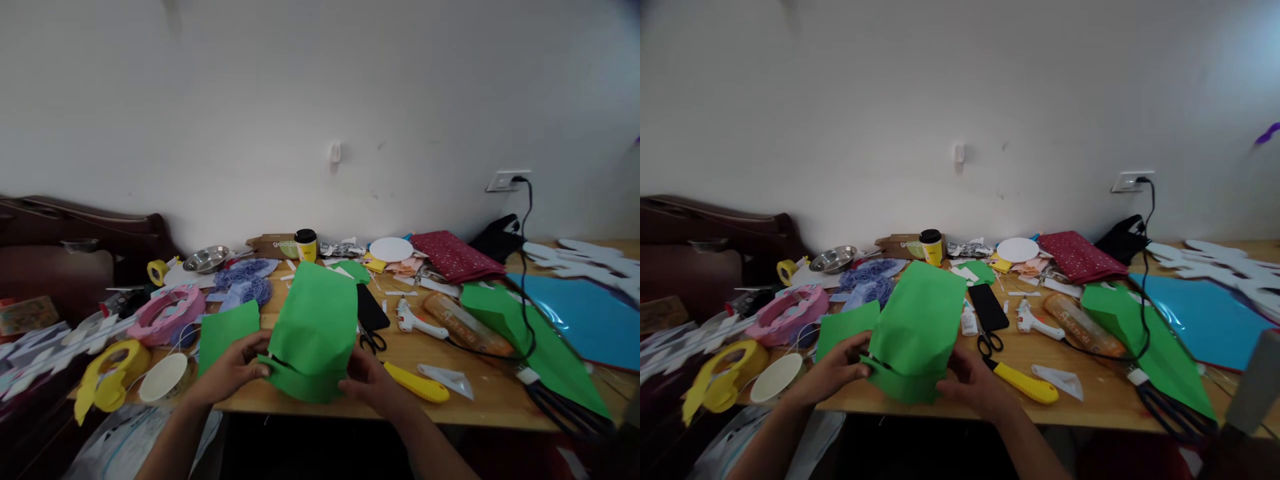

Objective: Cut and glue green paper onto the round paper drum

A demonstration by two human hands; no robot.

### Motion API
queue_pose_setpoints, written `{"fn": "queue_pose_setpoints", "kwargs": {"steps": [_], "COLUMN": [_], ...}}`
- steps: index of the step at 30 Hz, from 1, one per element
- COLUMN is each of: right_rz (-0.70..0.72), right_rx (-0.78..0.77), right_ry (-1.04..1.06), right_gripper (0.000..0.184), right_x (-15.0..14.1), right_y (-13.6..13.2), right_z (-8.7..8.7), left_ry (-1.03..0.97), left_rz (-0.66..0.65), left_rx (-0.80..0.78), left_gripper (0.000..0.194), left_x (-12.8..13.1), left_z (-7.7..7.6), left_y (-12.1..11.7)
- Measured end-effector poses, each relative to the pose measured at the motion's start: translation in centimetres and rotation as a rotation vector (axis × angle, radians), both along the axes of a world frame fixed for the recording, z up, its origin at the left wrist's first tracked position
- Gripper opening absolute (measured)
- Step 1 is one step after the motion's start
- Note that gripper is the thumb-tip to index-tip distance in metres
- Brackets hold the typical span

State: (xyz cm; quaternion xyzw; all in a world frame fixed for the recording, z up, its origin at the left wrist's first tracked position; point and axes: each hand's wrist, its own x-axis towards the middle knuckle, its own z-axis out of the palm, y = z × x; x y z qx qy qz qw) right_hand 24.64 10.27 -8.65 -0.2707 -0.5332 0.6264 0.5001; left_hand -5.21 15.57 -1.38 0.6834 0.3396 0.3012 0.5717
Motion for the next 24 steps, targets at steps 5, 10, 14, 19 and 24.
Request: {"fn": "queue_pose_setpoints", "kwargs": {"steps": [5, 10, 14, 19, 24], "right_rz": [-0.335, -0.473, -0.538, -0.624, -0.576], "right_rx": [-0.021, -0.270, -0.349, -0.348, -0.266], "right_ry": [-0.267, -0.189, -0.111, -0.011, -0.140], "right_gripper": [0.051, 0.046, 0.052, 0.051, 0.044], "right_x": [0.8, -0.2, -1.1, -1.4, -1.2], "right_y": [-4.2, -7.2, -7.0, -6.2, -6.9], "right_z": [-3.7, -5.9, -5.7, -5.5, -6.1], "left_ry": [0.270, 0.313, 0.286, 0.259, 0.342], "left_rz": [0.132, -0.002, 0.016, 0.022, -0.012], "left_rx": [0.129, 0.250, 0.332, 0.414, 0.553], "left_gripper": [0.046, 0.038, 0.035, 0.035, 0.034], "left_x": [0.5, 3.4, 4.4, 4.4, 4.7], "left_z": [0.3, 1.9, 2.1, 3.3, 5.7], "left_y": [-2.3, -4.1, -3.1, -1.1, 0.3]}}
